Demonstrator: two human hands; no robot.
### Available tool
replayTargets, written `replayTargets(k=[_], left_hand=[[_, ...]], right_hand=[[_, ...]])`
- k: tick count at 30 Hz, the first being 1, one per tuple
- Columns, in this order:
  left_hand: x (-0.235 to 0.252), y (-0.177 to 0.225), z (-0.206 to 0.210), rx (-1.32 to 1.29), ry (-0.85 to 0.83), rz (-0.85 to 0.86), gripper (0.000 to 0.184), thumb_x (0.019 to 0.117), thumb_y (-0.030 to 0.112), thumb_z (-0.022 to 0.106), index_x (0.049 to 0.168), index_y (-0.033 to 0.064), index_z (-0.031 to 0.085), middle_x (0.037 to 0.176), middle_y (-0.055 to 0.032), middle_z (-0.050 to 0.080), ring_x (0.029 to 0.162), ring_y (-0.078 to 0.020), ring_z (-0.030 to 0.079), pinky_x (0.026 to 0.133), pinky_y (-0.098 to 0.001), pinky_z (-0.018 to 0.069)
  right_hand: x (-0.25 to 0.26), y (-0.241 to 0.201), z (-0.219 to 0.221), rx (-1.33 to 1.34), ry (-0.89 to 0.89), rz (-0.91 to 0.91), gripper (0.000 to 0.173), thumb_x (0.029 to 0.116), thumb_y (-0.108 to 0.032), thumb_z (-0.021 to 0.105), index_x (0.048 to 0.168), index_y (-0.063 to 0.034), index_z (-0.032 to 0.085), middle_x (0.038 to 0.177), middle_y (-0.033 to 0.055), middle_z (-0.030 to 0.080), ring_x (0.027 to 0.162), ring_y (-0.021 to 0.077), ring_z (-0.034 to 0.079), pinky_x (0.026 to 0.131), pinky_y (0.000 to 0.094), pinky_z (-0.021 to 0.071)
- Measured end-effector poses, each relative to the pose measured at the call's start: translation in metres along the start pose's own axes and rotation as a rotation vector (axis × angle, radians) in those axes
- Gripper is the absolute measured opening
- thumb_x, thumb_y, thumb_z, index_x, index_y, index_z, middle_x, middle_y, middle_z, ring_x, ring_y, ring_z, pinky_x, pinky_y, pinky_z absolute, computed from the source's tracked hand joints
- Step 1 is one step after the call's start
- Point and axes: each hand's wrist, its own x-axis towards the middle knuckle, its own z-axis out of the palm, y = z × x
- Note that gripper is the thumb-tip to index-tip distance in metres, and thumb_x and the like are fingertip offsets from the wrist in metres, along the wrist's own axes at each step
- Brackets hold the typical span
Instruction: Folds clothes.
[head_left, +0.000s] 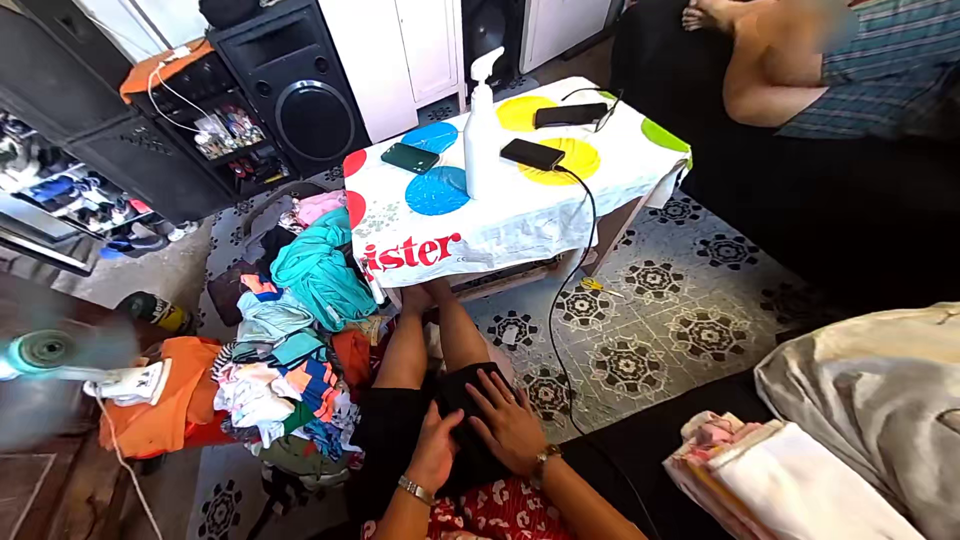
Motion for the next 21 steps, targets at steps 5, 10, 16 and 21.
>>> replayTargets(k=[5,10,16,21], left_hand=[[0.009,0.001,0.006,0.284,0.010,0.296,0.084,0.0903,-0.006,0.062,0.160,0.0003,0.017,0.162,-0.0232,0.030,0.144,-0.0273,0.042,0.113,-0.0418,0.0446],[-0.001,0.005,0.005,0.958,0.167,0.458,0.089,0.0891,0.008,0.073,0.160,-0.0046,0.020,0.155,-0.0309,0.037,0.136,-0.0395,0.050,0.109,-0.0456,0.0466],[-0.008,-0.025,0.023,1.181,0.062,0.725,0.066,0.0994,0.025,0.060,0.153,-0.0066,0.038,0.161,-0.0301,0.030,0.151,-0.0451,0.028,0.124,-0.0530,0.0254],[-0.011,-0.024,0.018,1.055,-0.070,0.595,0.063,0.1039,0.028,0.054,0.156,-0.0025,0.036,0.165,-0.0255,0.024,0.154,-0.0372,0.025,0.125,-0.0468,0.0253]], right_hand=[[-0.003,-0.002,-0.002,0.023,0.140,0.057,0.060,0.1084,-0.046,0.024,0.161,-0.0191,0.037,0.169,0.0145,0.024,0.157,0.0386,0.020,0.121,0.0694,0.0144],[0.002,0.010,-0.004,0.018,0.049,0.187,0.060,0.1073,-0.048,0.029,0.164,-0.0289,0.028,0.171,0.0155,0.014,0.156,0.0426,0.018,0.119,0.0693,0.0196],[-0.005,0.019,-0.002,0.142,0.228,0.237,0.065,0.1022,-0.045,0.048,0.159,-0.0146,0.040,0.160,0.0290,0.036,0.140,0.0518,0.043,0.108,0.0676,0.0377],[-0.020,0.042,-0.022,0.749,0.319,0.389,0.073,0.0922,-0.016,0.074,0.153,0.0011,0.037,0.123,0.0292,0.063,0.107,0.0355,0.066,0.094,0.0506,0.0534]])
